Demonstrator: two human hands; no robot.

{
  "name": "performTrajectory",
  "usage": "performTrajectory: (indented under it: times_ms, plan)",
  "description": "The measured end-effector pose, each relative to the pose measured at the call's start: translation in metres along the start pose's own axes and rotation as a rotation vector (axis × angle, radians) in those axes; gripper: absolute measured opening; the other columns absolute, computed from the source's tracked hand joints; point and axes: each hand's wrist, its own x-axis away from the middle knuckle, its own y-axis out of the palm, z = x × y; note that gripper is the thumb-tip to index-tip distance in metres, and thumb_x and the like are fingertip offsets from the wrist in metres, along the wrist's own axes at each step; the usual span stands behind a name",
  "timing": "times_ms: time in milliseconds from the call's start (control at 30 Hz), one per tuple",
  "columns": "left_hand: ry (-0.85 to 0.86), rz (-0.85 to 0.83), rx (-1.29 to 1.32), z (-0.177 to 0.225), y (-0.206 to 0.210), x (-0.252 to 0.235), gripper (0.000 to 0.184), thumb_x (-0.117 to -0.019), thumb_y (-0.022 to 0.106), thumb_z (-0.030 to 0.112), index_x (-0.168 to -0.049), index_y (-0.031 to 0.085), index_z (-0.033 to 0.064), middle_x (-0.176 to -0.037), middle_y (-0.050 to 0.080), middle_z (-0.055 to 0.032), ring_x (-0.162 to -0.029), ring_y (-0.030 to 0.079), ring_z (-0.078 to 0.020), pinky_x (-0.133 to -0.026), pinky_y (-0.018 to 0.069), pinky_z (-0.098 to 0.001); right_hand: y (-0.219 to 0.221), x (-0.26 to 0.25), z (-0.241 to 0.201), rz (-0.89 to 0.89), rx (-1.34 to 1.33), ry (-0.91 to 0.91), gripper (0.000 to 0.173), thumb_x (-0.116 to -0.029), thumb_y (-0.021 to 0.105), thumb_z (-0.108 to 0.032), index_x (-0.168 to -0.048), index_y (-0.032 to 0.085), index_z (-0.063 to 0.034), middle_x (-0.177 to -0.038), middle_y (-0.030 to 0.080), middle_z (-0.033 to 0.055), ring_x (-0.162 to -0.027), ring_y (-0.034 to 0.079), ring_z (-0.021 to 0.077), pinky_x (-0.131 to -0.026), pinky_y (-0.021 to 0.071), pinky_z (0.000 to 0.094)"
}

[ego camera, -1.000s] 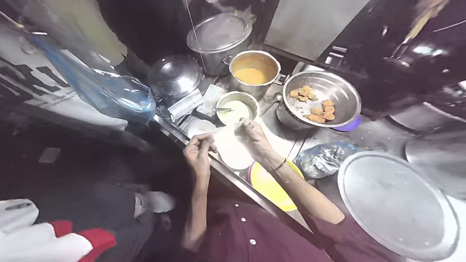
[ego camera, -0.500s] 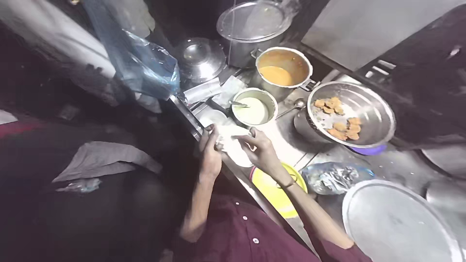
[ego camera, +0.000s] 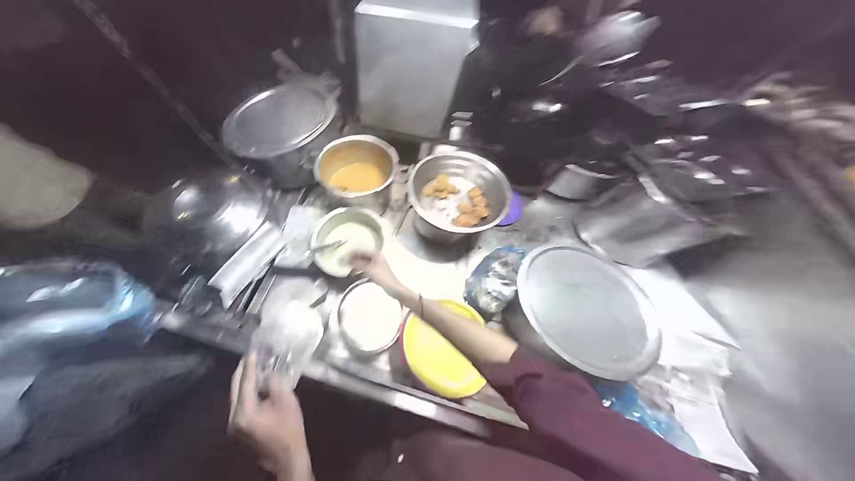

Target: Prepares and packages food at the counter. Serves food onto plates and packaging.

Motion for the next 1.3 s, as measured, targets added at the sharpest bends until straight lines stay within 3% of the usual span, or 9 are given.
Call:
performTrajectory:
  times_ms: [200,333,433,567,800,867,967,1133,1300]
  plan:
    - [-0.178,0.150,0.142,0.001,0.001,-0.017,0.043,-0.0939,0.051,0.007,-0.134,0.063,-0.0038,-0.138,0.062,-0.0190,-0.117,0.065,-0.0175,-0.093,0.0559,-0.0301,0.006,-0.161,0.153,0.089,0.187,0.609,0.065,-0.1044,0.045,-0.056,-0.120,0.062,0.0049,-0.105,0.064,0.0203,-0.088,0.062,0.0280,-0.081,0.0525,0.0473]
    - [-0.250,0.137,0.180,0.008,0.013,-0.008,0.041,-0.0952,0.053,0.009,-0.134,0.063,-0.0014,-0.130,0.065,-0.0156,-0.079,0.067,-0.0094,-0.058,0.0569,-0.0250,0.044,-0.210,0.202,0.230,0.002,0.761,0.083,-0.0945,0.056,-0.068,-0.137,0.055,0.0043,-0.133,0.060,0.0268,-0.119,0.061,0.0382,-0.099,0.0507,0.0575]
    - [-0.257,0.148,0.214,0.002,0.021,-0.013,0.041,-0.0958,0.053,0.007,-0.134,0.062,-0.0023,-0.130,0.064,-0.0144,-0.076,0.066,-0.0092,-0.057,0.0564,-0.0246,0.051,-0.219,0.175,0.361,-0.051,0.720,0.055,-0.0975,0.060,-0.045,-0.127,0.063,0.0009,-0.116,0.066,0.0203,-0.100,0.065,0.0313,-0.083,0.0562,0.0524]
    - [-0.209,0.184,0.306,0.010,0.053,-0.061,0.041,-0.0949,0.054,-0.002,-0.136,0.060,-0.0055,-0.135,0.064,-0.0153,-0.093,0.069,-0.0112,-0.072,0.0585,-0.0250,0.034,-0.234,0.152,0.367,-0.270,0.810,0.055,-0.0949,0.060,-0.054,-0.119,0.059,-0.0055,-0.090,0.057,0.0070,-0.067,0.052,0.0170,-0.059,0.0484,0.0368]
    - [0.013,0.008,0.515,0.080,0.107,-0.119,0.047,-0.0910,0.052,-0.011,-0.138,0.053,-0.0126,-0.140,0.059,-0.0201,-0.121,0.064,-0.0191,-0.099,0.0550,-0.0315,0.039,-0.230,0.110,0.183,0.247,0.588,0.042,-0.1051,0.054,-0.020,-0.142,0.056,0.0004,-0.143,0.057,0.0263,-0.134,0.054,0.0398,-0.111,0.0438,0.0559]
    - [0.009,-0.088,0.472,0.084,0.121,-0.122,0.048,-0.0932,0.051,-0.006,-0.142,0.052,-0.0070,-0.140,0.058,-0.0159,-0.111,0.065,-0.0130,-0.085,0.0580,-0.0254,0.033,-0.251,0.118,0.200,0.392,0.604,0.052,-0.0976,0.065,-0.022,-0.145,0.055,-0.0028,-0.143,0.057,0.0265,-0.134,0.054,0.0427,-0.110,0.0447,0.0596]
    - [0.188,-0.219,0.204,0.062,0.131,-0.132,0.044,-0.0921,0.059,-0.003,-0.135,0.057,-0.0114,-0.141,0.058,-0.0246,-0.129,0.060,-0.0223,-0.108,0.0491,-0.0324,0.034,-0.238,0.117,0.201,0.295,0.651,0.049,-0.0949,0.070,-0.023,-0.137,0.061,-0.0009,-0.138,0.060,0.0252,-0.130,0.057,0.0405,-0.109,0.0466,0.0579]
    - [0.228,-0.356,-0.224,0.037,0.151,-0.188,0.044,-0.0939,0.068,0.020,-0.135,0.066,0.0047,-0.141,0.062,-0.0168,-0.127,0.063,-0.0265,-0.107,0.0509,-0.0436,0.022,-0.193,0.114,0.324,-0.022,0.873,0.042,-0.0981,0.057,-0.015,-0.131,0.051,0.0091,-0.129,0.057,0.0293,-0.111,0.063,0.0401,-0.088,0.0559,0.0563]
    - [0.262,-0.623,-0.371,0.015,0.200,-0.232,0.054,-0.0959,0.062,0.015,-0.149,0.053,0.0133,-0.160,0.045,-0.0032,-0.121,0.065,-0.0327,-0.093,0.0552,-0.0597,-0.043,-0.164,0.084,-0.137,0.962,0.676,0.026,-0.0920,0.066,-0.007,-0.114,0.065,0.0066,-0.116,0.067,0.0293,-0.104,0.067,0.0459,-0.081,0.0547,0.0658]
